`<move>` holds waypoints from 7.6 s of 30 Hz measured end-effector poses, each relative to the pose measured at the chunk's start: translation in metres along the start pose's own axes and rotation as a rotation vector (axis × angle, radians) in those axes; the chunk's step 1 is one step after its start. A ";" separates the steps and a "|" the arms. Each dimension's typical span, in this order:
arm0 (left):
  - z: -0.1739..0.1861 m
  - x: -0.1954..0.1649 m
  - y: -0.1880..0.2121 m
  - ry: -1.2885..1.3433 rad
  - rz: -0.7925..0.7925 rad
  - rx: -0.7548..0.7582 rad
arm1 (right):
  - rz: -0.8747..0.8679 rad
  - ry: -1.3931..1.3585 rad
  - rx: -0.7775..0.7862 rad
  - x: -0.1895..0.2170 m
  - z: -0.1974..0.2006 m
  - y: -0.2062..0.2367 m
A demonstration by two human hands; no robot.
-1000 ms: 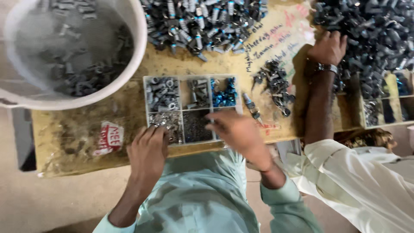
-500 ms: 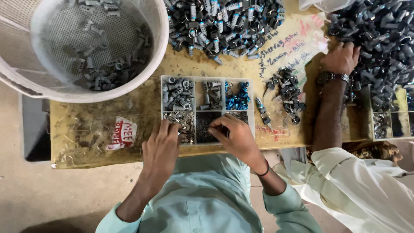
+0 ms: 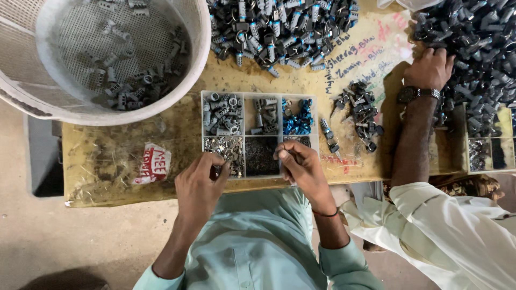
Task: The person assembles small metal fasteners by hand, picking a grey cylindrical part and a small metal ring, then joining them. The person places the assembled units into a compartmentalized tray. A second person works nearby, sorting similar parts into a basket.
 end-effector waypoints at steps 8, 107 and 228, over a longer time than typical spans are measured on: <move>0.001 -0.007 0.006 0.260 -0.130 -0.068 | 0.009 0.005 0.004 0.014 -0.011 0.008; -0.030 -0.023 0.003 1.239 0.053 0.711 | 0.463 0.538 0.272 0.035 -0.007 0.044; -0.040 0.006 -0.005 1.389 -0.172 0.685 | 0.316 0.530 0.185 0.054 -0.026 0.023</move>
Point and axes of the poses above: each hand's wrist, its own y-axis away from the middle knuckle, its own z-axis out of the back of the hand, x = y × z, the point moved 1 cm from there along -y, towards the middle knuckle, and after that the axes turned 13 degrees about x, right-handed, at the moved point
